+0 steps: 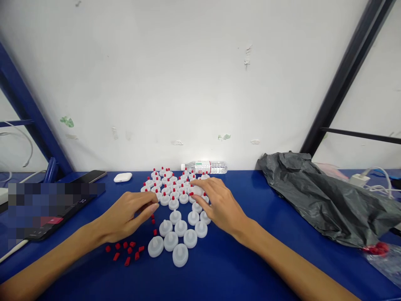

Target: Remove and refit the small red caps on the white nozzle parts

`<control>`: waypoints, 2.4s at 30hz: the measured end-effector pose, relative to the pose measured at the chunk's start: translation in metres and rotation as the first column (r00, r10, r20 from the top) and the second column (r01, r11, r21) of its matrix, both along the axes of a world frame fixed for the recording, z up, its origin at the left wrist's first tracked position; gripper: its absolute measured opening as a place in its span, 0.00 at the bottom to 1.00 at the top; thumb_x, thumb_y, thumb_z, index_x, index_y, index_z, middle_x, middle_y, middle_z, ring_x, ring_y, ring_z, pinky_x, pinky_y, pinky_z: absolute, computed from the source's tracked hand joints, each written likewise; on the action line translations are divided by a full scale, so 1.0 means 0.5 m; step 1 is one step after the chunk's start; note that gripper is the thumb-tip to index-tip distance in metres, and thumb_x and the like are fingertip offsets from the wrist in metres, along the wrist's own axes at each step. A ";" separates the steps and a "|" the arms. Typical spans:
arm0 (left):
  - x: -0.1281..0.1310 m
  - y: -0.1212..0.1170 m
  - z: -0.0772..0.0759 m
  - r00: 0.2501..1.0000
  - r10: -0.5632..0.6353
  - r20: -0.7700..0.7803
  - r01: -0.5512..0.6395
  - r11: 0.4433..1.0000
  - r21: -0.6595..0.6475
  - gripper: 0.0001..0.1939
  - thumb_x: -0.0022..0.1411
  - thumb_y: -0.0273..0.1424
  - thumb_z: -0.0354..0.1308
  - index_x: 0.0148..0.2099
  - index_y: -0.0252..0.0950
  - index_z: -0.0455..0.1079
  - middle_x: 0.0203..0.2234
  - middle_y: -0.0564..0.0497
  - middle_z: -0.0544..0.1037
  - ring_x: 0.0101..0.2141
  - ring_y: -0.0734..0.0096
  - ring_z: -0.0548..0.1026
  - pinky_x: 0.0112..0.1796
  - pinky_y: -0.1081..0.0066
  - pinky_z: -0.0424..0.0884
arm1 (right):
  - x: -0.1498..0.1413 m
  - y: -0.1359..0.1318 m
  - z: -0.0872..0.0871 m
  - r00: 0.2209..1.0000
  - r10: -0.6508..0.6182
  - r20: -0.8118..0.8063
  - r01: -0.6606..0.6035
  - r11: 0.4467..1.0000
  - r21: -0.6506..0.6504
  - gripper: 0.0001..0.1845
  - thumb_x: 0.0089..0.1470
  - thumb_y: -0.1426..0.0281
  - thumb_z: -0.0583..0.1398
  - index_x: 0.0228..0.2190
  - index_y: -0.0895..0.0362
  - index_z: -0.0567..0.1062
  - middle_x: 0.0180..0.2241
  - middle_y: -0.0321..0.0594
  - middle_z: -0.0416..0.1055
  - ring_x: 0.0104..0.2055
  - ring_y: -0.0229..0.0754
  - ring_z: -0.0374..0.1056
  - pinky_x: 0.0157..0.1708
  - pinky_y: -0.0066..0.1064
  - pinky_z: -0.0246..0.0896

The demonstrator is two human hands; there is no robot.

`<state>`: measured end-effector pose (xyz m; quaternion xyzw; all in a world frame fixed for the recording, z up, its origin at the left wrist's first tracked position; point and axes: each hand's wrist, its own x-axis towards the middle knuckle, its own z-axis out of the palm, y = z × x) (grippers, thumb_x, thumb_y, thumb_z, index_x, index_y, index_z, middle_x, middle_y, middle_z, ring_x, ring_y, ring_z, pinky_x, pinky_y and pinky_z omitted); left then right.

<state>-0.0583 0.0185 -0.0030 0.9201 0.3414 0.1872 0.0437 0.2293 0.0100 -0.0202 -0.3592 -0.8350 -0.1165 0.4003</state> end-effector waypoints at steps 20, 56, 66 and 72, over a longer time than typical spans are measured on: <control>0.054 -0.052 -0.023 0.993 -0.096 0.064 0.072 0.951 0.300 0.07 0.70 0.30 0.49 0.48 0.39 0.66 0.42 0.47 0.67 0.25 0.77 0.62 0.26 0.74 0.62 | -0.045 -0.044 0.011 0.957 0.247 0.152 -0.265 0.957 0.116 0.24 0.58 0.55 0.64 0.50 0.55 0.69 0.33 0.35 0.78 0.33 0.38 0.73 0.61 0.45 0.50; -0.010 0.008 0.004 0.987 0.124 -0.099 -0.113 0.988 0.105 0.09 0.69 0.32 0.47 0.40 0.39 0.68 0.41 0.49 0.72 0.39 0.65 0.72 0.35 0.66 0.66 | 0.088 0.076 -0.001 0.979 -0.157 0.126 0.165 0.985 -0.051 0.08 0.62 0.63 0.59 0.38 0.52 0.77 0.46 0.42 0.75 0.49 0.47 0.70 0.53 0.47 0.60; -0.017 0.015 -0.001 0.982 0.088 -0.166 -0.071 0.992 0.104 0.15 0.66 0.24 0.47 0.44 0.40 0.74 0.42 0.51 0.76 0.27 0.73 0.73 0.30 0.68 0.65 | 0.087 0.081 -0.009 0.962 -0.150 0.230 0.182 0.975 -0.128 0.12 0.63 0.62 0.58 0.36 0.52 0.80 0.31 0.39 0.77 0.36 0.45 0.71 0.46 0.45 0.61; -0.021 0.019 0.000 0.981 0.094 -0.169 -0.084 0.994 0.065 0.10 0.65 0.27 0.52 0.43 0.41 0.73 0.40 0.52 0.77 0.31 0.69 0.75 0.33 0.69 0.66 | 0.087 0.081 -0.011 0.948 -0.197 0.249 0.243 0.956 -0.167 0.12 0.62 0.63 0.58 0.33 0.53 0.80 0.30 0.39 0.78 0.38 0.47 0.73 0.45 0.45 0.61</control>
